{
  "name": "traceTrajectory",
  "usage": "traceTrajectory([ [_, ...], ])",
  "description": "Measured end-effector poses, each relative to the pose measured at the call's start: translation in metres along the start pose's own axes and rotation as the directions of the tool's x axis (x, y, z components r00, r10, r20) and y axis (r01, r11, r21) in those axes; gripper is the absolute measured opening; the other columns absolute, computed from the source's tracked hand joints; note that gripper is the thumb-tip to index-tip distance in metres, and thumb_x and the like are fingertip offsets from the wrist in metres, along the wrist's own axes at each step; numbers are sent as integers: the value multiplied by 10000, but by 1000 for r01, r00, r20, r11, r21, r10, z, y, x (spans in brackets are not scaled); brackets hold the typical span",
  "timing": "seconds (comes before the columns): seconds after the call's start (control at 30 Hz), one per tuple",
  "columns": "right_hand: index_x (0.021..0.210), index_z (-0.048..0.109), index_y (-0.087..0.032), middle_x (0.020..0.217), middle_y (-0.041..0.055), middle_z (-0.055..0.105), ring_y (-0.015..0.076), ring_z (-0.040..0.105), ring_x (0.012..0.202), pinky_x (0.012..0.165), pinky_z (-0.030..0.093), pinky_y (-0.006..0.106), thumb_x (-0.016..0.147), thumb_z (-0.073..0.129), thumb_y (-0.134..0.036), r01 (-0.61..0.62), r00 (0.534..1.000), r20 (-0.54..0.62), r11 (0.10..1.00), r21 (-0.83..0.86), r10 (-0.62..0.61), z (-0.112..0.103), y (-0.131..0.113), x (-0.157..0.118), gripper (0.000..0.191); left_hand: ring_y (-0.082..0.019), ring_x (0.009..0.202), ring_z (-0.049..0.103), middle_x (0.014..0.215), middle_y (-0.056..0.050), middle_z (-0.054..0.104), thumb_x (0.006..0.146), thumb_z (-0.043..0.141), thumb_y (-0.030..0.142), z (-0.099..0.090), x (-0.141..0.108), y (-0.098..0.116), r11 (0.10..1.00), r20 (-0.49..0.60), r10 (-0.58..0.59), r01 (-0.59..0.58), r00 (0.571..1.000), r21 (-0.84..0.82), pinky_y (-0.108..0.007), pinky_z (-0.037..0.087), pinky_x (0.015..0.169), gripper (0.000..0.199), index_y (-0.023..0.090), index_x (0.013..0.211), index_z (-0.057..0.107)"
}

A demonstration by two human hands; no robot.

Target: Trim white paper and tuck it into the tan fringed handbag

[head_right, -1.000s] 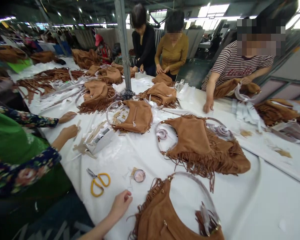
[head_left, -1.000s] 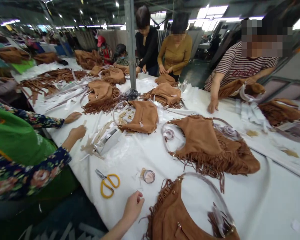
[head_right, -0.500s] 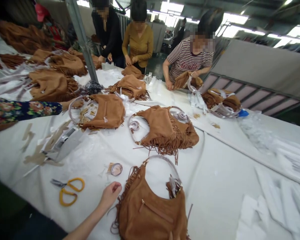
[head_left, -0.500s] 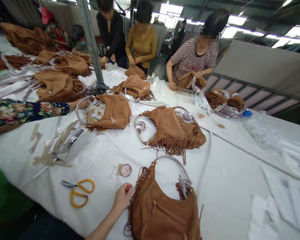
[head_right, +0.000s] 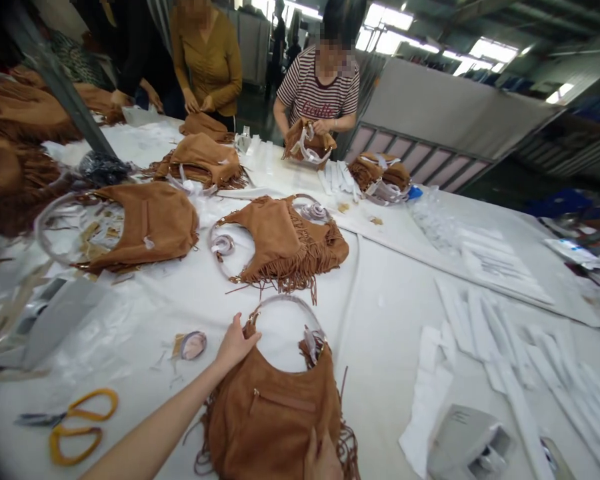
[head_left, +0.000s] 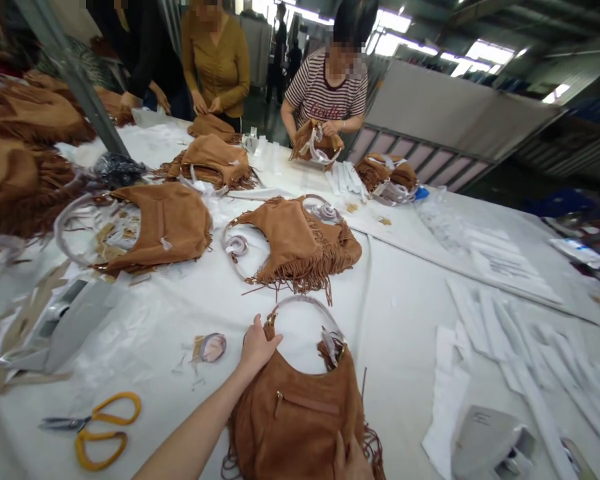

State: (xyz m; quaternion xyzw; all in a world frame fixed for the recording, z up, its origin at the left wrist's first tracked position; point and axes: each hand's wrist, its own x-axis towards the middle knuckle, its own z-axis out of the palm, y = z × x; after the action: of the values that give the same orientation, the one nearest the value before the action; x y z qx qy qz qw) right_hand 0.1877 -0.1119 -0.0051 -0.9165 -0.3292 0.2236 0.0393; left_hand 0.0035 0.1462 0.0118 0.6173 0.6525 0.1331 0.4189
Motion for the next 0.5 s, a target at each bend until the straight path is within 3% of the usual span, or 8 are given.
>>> traceTrajectory([
  [0.07, 946, 609, -136, 965, 186, 683, 319, 637, 912, 786, 490, 396, 860, 297, -466, 8, 1000, -7, 1000, 20, -8, 1, 1, 0, 462, -277, 1054, 540, 1115, -180, 569, 705, 607, 346, 4, 5, 3, 997, 64, -34, 29, 997, 73, -329, 384, 854, 638, 102, 1236, 353],
  [0.17, 1005, 607, -141, 980, 173, 684, 306, 638, 918, 792, 490, 379, 861, 297, -478, 5, 1000, 1, 998, 63, -5, 0, 0, -1, 481, -225, 891, 595, 977, -102, 616, 686, 583, 258, 4, 11, 2, 995, 164, -60, 46, 985, 91, -287, 409, 749, 408, 158, 1060, 454],
  [0.23, 1037, 600, -142, 977, 170, 684, 303, 638, 924, 796, 490, 373, 863, 287, -490, -13, 1000, 13, 997, 78, 12, -1, -2, -3, 500, -191, 802, 591, 903, -55, 611, 663, 586, 240, 1, 11, 1, 997, 199, -33, 18, 980, 80, -262, 410, 691, 369, 182, 1004, 461],
  [0.4, 1039, 589, -139, 965, 172, 685, 302, 638, 925, 809, 484, 377, 873, 251, -491, -39, 999, 10, 996, 81, 39, -3, -6, -5, 516, -237, 993, 492, 1093, -76, 502, 617, 620, 235, -9, -3, 2, 967, 65, 160, -170, 985, 192, -332, 381, 844, 369, 206, 952, 467],
  [0.5, 1001, 607, -158, 939, 164, 691, 301, 643, 895, 804, 485, 388, 874, 261, -494, -32, 999, 20, 998, 60, 31, 2, -3, -2, 498, -300, 1151, 371, 1292, -107, 374, 658, 623, 277, -18, -19, 8, 950, -41, 195, -178, 980, 258, -413, 321, 935, 419, 205, 1035, 455],
])
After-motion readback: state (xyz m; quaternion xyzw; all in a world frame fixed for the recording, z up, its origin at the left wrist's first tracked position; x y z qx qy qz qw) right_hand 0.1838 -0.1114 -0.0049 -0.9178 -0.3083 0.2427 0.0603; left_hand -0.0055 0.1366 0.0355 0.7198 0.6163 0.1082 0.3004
